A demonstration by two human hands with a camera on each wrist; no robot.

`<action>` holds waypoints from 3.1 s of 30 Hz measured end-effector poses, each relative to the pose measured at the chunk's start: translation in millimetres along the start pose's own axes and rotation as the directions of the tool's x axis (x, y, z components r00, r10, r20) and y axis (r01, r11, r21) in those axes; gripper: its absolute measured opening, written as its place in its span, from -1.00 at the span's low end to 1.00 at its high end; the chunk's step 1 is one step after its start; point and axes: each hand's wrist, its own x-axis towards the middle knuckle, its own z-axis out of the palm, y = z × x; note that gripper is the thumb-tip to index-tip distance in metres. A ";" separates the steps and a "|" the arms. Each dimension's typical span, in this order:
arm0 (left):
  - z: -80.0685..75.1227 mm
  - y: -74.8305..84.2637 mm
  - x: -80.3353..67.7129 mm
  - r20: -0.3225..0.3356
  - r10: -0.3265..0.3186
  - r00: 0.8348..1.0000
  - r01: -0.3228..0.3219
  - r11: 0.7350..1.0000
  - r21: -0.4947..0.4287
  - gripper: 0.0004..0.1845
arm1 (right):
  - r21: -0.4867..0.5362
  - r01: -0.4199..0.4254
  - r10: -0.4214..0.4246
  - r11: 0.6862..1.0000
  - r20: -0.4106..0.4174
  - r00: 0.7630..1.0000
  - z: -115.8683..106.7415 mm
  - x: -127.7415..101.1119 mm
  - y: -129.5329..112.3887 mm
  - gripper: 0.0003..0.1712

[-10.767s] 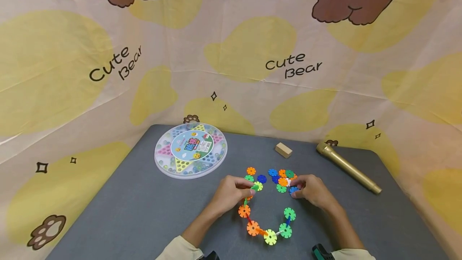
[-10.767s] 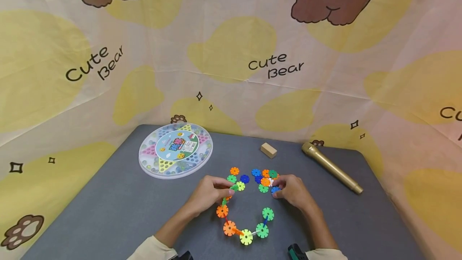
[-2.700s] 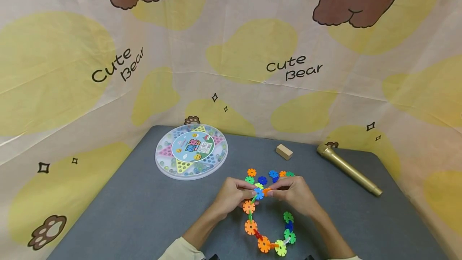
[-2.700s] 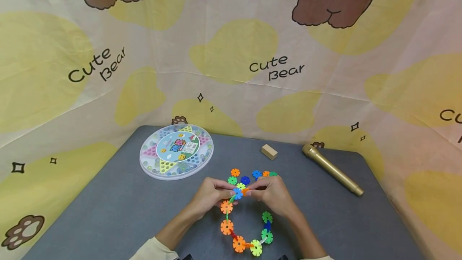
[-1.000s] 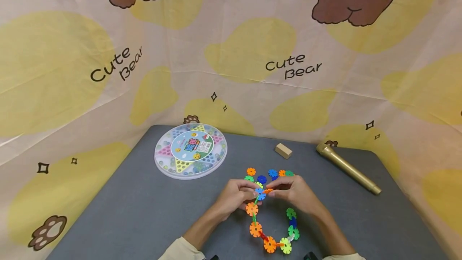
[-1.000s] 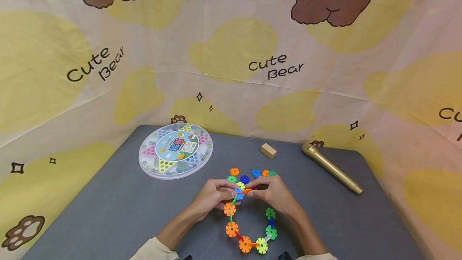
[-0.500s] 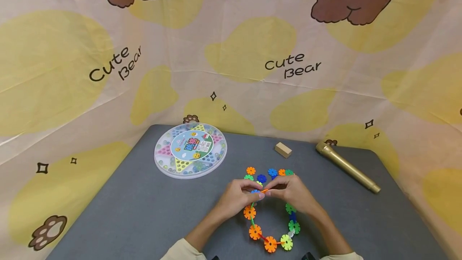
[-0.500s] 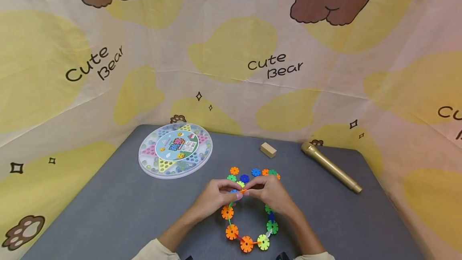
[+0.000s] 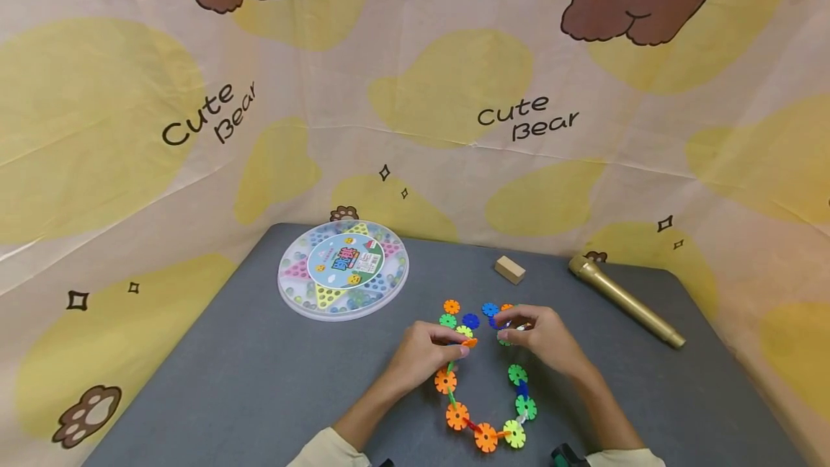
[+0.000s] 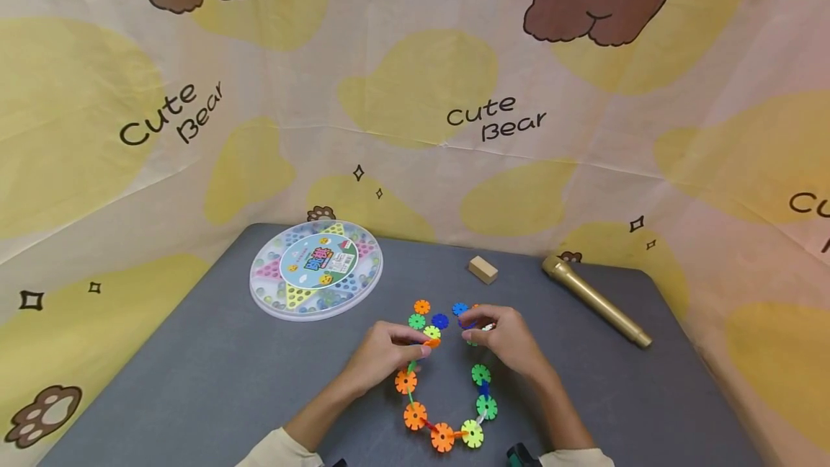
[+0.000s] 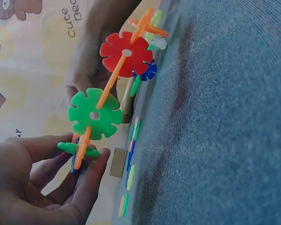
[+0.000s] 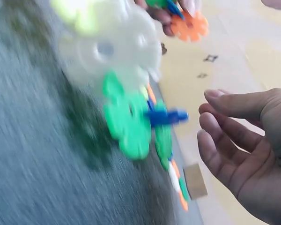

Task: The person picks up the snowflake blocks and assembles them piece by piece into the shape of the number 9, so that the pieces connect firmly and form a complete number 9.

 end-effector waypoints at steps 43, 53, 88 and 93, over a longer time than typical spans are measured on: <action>-5.6 -4.1 3.0 0.005 -0.023 1.000 0.024 0.996 -0.086 -0.85 | -0.273 -0.080 0.062 0.959 -0.074 0.995 -35.2 42.5 51.9 -0.78; -6.9 -1.3 2.0 -0.001 -0.015 1.000 0.015 0.997 -0.079 -0.84 | -0.217 -0.090 0.074 0.972 -0.080 0.994 -25.3 22.5 34.0 -0.80; -4.8 -5.1 4.9 0.013 -0.028 1.000 0.029 0.998 -0.053 -0.89 | 0.202 -0.095 0.062 0.975 0.164 0.985 19.4 -0.7 -23.4 -0.64; -4.5 -5.3 4.2 0.013 -0.019 1.000 0.019 0.999 -0.045 -0.90 | 0.206 -0.074 0.041 0.976 0.160 0.986 22.1 -2.1 -25.1 -0.65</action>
